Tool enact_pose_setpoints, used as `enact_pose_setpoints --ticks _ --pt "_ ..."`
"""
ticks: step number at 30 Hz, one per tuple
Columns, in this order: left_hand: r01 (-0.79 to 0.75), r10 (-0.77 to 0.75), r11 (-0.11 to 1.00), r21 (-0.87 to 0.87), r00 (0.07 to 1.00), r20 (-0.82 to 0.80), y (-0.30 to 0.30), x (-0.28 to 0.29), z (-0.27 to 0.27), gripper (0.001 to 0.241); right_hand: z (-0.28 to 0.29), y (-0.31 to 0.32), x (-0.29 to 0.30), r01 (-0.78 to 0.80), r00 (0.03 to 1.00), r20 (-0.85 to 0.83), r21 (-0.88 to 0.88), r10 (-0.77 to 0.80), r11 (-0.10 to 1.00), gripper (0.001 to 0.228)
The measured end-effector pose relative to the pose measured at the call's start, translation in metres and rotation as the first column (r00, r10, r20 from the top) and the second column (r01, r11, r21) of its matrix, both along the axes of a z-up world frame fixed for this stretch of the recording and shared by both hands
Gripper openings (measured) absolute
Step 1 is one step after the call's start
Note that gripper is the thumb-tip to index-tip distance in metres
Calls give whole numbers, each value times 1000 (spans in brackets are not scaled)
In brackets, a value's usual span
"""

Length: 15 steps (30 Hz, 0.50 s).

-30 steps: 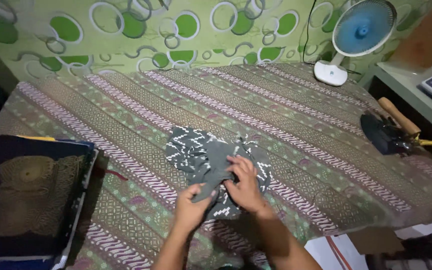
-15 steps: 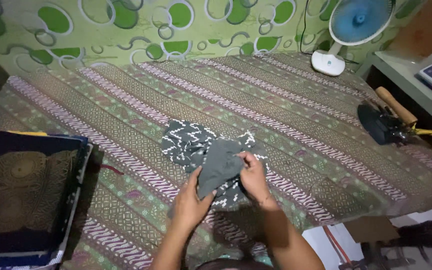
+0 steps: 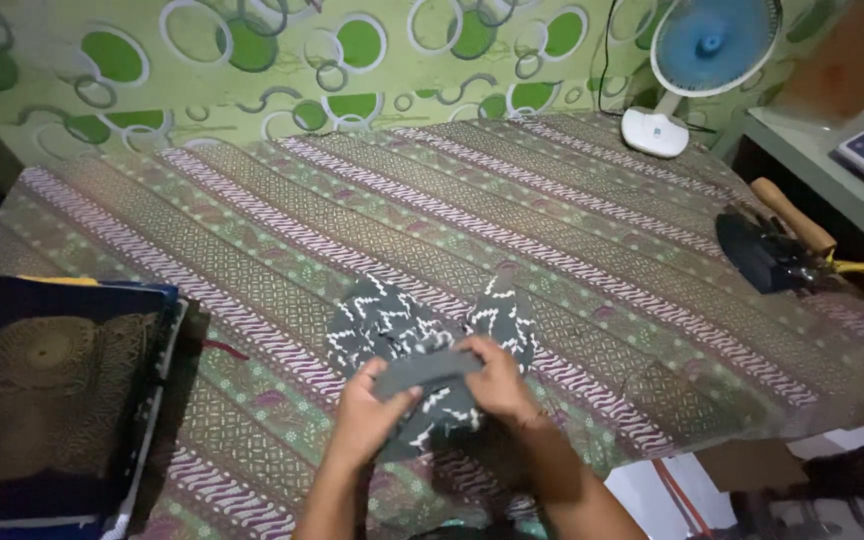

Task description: The person takes a patterned shirt from a red laundry basket and places it on a bed. They smooth out the fabric and fold the shirt into a compact square by hand.

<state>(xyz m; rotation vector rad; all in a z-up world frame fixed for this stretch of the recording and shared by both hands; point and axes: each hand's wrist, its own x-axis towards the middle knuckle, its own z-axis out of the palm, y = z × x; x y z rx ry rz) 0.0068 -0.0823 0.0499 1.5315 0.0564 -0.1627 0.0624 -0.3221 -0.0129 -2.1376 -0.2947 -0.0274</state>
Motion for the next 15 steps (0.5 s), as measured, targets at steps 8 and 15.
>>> enact_pose_setpoints --ticks 8,15 --pt "-140 99 729 670 990 99 1 7 -32 48 37 1 -12 36 968 -229 529 102 848 20" --pt "-68 66 983 169 998 13 5 -1 3 35 3 10 -2 -22 993 -121 -73 13 997 23"
